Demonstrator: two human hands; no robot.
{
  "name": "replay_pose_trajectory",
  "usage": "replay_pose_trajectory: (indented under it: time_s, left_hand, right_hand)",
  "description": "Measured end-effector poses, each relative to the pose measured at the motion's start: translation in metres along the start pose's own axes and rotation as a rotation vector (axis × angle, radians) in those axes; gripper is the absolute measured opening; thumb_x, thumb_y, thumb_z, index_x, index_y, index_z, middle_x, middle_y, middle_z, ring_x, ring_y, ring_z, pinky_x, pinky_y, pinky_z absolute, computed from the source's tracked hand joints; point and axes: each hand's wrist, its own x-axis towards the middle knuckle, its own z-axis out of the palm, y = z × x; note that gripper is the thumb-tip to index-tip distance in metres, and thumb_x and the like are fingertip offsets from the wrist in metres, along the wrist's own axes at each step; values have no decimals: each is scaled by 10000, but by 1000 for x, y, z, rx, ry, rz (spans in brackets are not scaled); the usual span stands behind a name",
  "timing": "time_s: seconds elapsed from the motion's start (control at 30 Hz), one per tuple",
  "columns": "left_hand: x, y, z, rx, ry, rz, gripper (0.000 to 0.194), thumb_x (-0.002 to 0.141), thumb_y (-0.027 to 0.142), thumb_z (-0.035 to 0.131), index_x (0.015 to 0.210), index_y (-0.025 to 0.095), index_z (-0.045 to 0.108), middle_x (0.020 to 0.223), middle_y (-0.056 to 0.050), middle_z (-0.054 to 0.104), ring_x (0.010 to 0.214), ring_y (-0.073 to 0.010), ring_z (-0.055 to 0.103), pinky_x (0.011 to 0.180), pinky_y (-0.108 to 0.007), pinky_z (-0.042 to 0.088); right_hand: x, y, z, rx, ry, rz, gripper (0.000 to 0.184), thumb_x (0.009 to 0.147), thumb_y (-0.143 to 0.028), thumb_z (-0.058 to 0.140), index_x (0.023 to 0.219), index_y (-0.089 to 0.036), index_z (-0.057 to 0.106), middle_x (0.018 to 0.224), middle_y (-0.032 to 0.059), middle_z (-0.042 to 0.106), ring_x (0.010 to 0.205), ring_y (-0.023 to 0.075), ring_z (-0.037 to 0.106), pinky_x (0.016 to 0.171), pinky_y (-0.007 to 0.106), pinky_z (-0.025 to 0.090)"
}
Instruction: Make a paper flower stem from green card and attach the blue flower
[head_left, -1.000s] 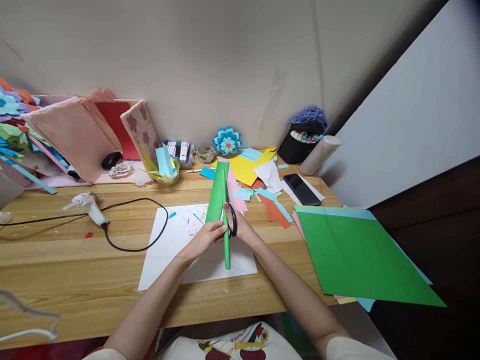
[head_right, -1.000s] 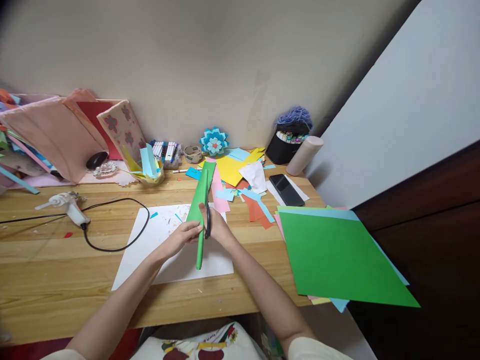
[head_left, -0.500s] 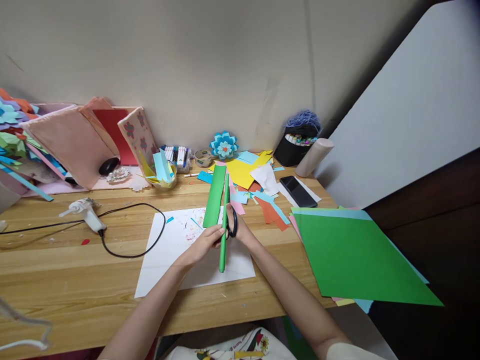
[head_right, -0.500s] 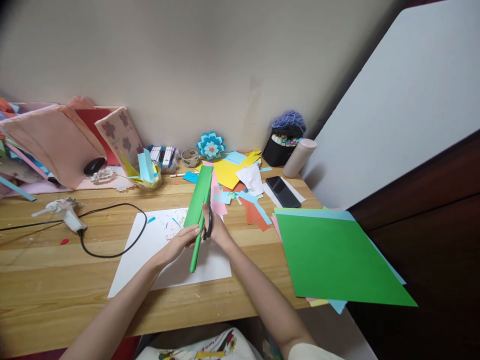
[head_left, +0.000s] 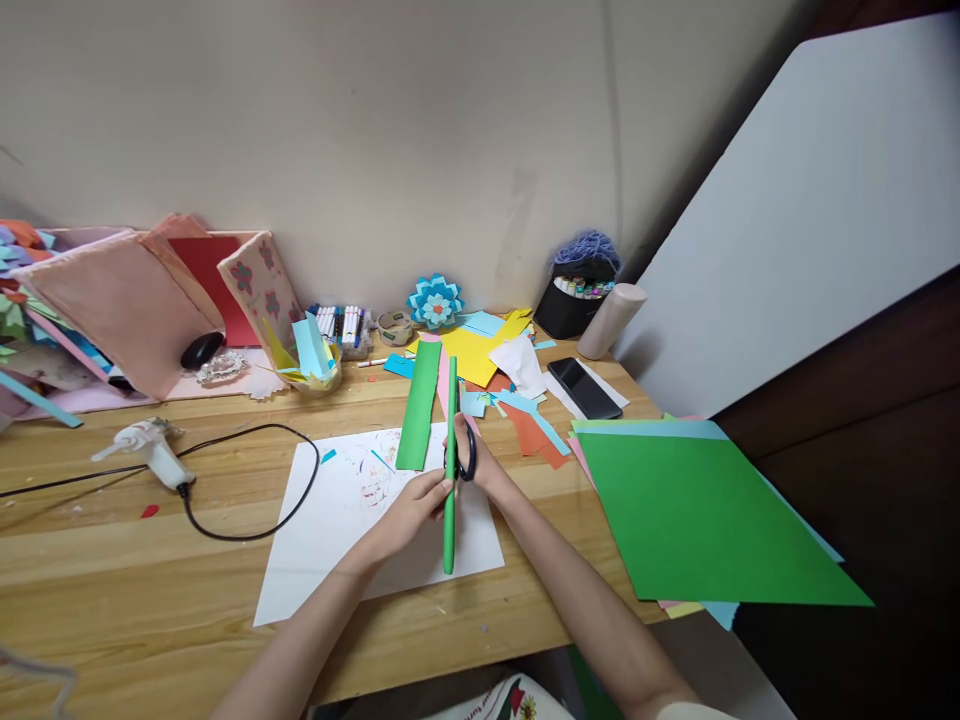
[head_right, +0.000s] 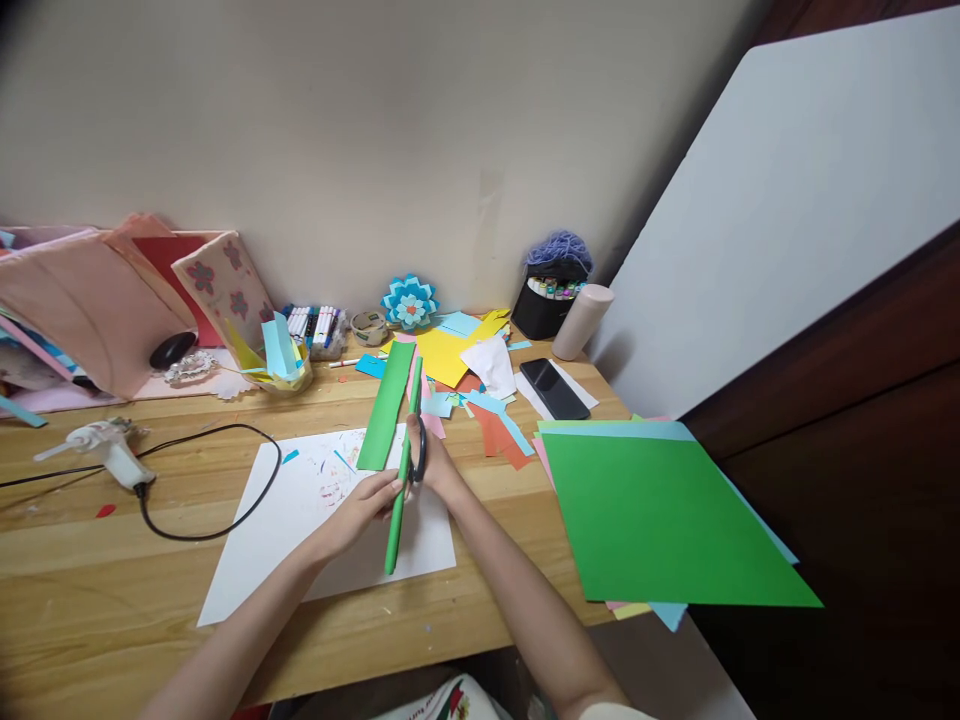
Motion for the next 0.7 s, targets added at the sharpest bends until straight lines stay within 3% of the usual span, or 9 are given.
replay_pose_trajectory:
  time_s: [0.13, 0.33, 0.7]
  left_hand:
    - [0, -2, -2, 67, 51, 3, 337, 846, 465, 335, 667, 182, 377, 618, 39, 331, 584, -107, 322, 559, -239, 295]
    - [-2, -2, -3, 120, 68, 7, 340, 843, 469, 334, 658, 186, 369, 641, 33, 335, 610, -116, 318, 574, -241, 299]
    - [-1, 0, 0, -112, -20, -23, 345, 816, 503, 379, 688, 183, 366, 628, 52, 256, 556, -90, 229, 514, -226, 227]
  right_hand:
    - [-7, -5, 1, 55, -45, 22, 660, 691, -781, 139, 545, -199, 415, 425, -2, 441, 393, 123, 430, 386, 241, 333]
    - [-9, -11, 1, -81, 12, -114, 604, 735, -739, 138, 542, -204, 342, 452, -22, 425, 419, 106, 395, 412, 226, 298]
    - [-5, -6, 2, -148, 61, -110, 573, 753, -719, 146, 561, -204, 307, 478, -39, 352, 443, 96, 338, 427, 220, 270]
